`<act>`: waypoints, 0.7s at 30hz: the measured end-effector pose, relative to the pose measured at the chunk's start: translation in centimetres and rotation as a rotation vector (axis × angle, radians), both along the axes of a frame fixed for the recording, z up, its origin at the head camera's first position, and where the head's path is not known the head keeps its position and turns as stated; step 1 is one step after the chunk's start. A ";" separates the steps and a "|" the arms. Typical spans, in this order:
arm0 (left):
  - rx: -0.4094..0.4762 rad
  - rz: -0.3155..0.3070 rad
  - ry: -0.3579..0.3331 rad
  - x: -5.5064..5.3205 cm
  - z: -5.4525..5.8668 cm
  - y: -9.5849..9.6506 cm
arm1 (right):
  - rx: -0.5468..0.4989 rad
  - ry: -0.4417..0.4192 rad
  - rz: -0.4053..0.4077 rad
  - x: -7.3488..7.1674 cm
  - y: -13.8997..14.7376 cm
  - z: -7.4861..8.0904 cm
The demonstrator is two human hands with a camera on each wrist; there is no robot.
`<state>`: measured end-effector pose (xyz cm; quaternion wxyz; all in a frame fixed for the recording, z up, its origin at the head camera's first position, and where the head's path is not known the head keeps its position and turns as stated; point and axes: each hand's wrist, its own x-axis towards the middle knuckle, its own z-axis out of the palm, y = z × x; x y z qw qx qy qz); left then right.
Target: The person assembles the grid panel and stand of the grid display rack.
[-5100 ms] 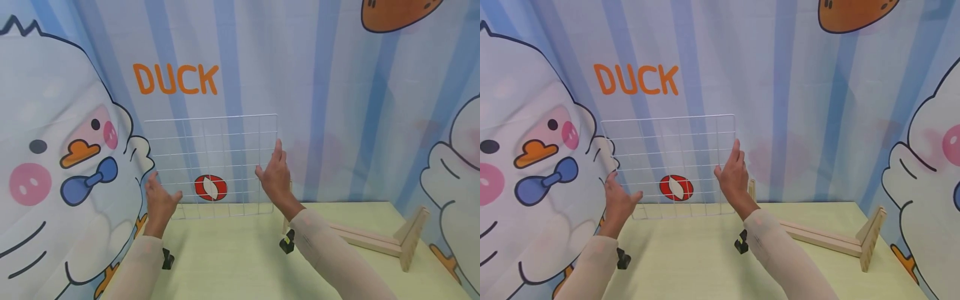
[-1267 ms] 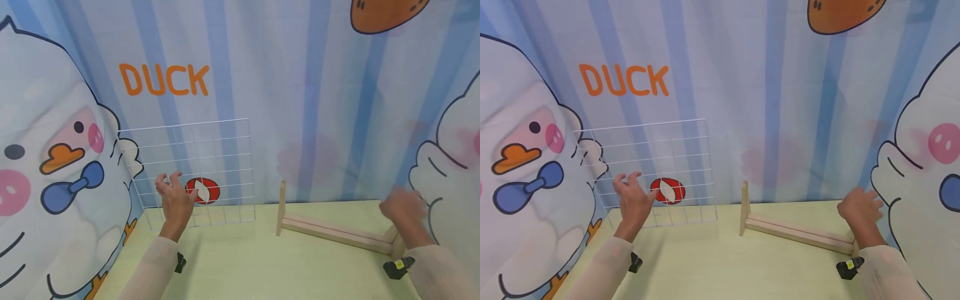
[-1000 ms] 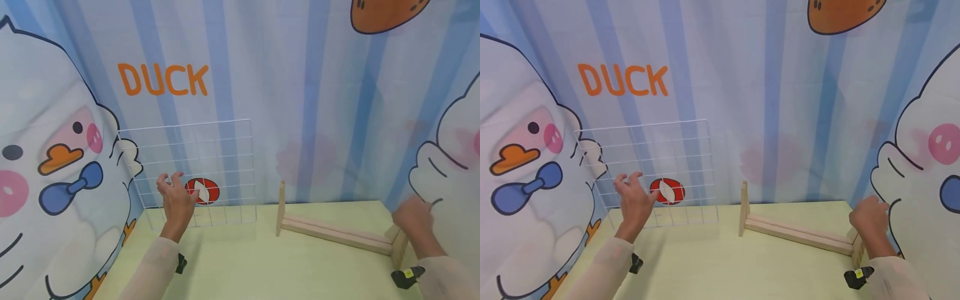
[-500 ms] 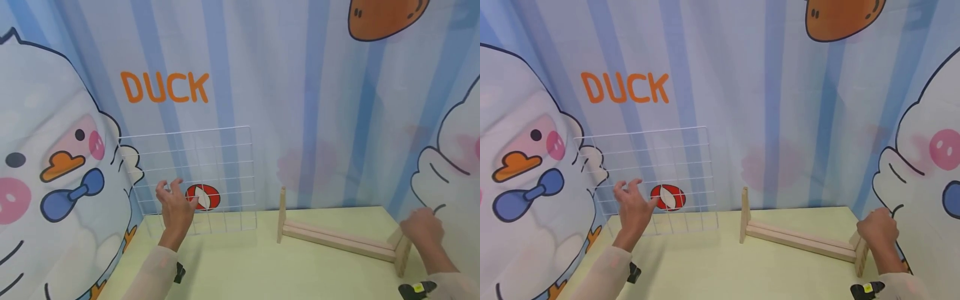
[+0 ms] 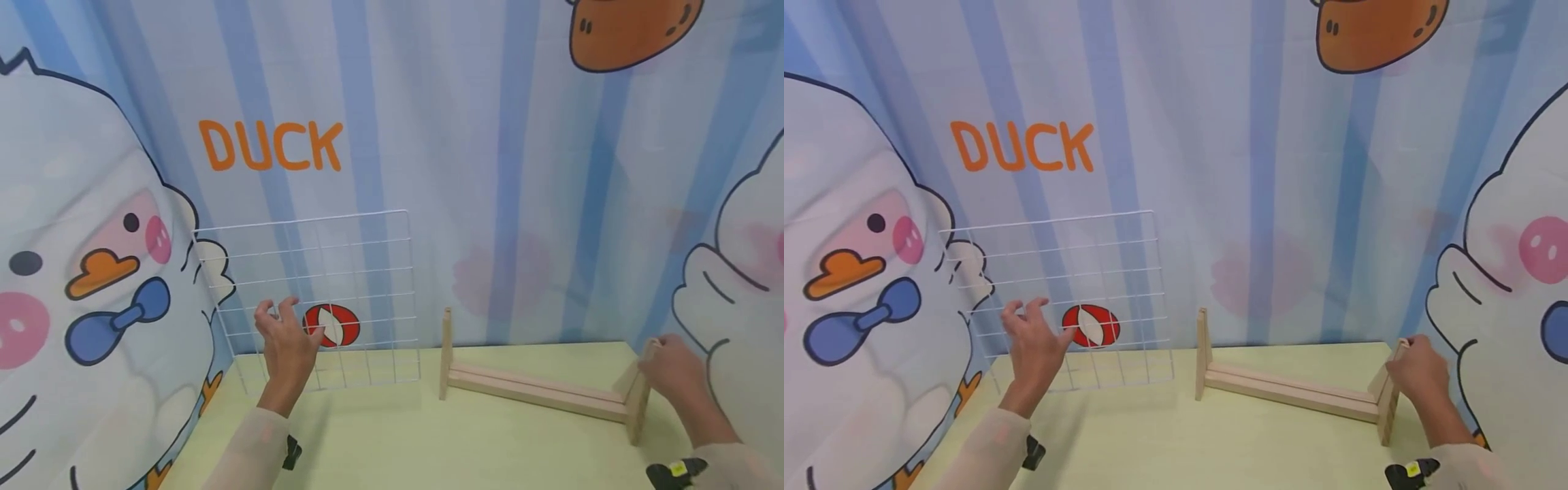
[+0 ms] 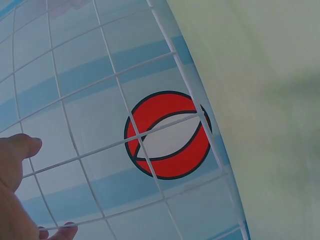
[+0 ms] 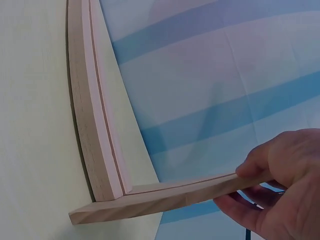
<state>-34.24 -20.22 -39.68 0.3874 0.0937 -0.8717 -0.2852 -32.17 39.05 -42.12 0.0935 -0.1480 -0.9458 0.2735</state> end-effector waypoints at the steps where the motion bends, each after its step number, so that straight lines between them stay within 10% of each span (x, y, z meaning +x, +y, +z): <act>1: -0.001 -0.001 0.000 0.0 0.0 0.0 | 0.003 0.004 0.016 -0.2 0.0 0.0; 21: 0.001 -0.003 -0.008 0.1 -0.1 0.9 | -0.238 0.023 0.243 -2.4 -4.0 0.7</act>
